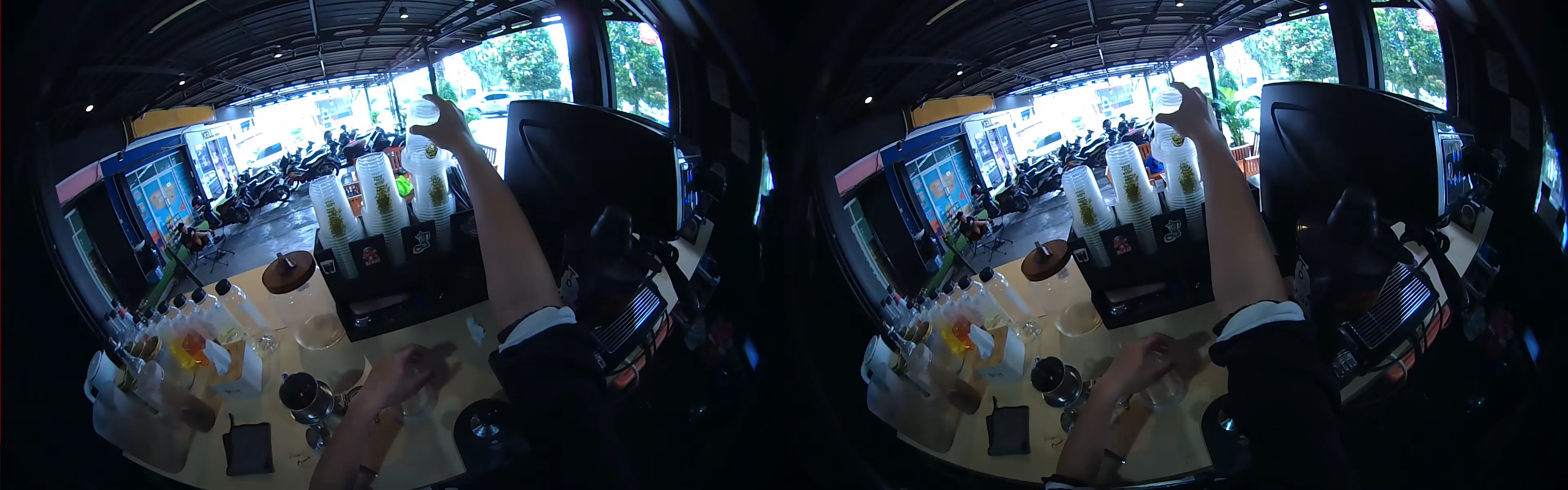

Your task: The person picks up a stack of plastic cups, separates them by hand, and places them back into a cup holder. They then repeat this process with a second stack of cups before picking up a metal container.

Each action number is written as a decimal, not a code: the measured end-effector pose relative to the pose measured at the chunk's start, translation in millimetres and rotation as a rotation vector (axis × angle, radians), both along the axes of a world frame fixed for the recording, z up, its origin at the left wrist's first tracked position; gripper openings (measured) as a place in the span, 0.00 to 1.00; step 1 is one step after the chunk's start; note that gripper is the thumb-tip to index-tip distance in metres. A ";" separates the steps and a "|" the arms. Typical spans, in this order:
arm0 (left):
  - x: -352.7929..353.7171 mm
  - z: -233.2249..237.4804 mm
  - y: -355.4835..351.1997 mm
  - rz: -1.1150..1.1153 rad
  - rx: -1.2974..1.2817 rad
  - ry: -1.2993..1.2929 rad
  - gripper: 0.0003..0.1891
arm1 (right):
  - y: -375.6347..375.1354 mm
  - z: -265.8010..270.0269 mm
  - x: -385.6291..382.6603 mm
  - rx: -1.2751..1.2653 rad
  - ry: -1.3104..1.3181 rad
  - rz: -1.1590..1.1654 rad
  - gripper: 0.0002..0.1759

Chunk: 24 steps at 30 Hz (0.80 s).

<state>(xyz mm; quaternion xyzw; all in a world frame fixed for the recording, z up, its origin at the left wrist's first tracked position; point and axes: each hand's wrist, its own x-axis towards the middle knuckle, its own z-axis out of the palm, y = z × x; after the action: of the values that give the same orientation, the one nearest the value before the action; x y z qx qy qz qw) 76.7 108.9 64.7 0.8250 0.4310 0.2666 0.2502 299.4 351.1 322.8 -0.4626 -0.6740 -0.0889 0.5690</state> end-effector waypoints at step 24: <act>1.3 -1.7 1.4 -0.012 -0.013 -0.061 0.18 | 20.7 -45.7 5.9 -0.234 -0.198 0.072 0.46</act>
<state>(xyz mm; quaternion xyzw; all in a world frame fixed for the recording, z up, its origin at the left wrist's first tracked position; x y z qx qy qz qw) 78.1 110.3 62.9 0.8173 0.4199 0.2875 0.2702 305.3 371.9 277.0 -0.4900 -0.7488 -0.0344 0.4450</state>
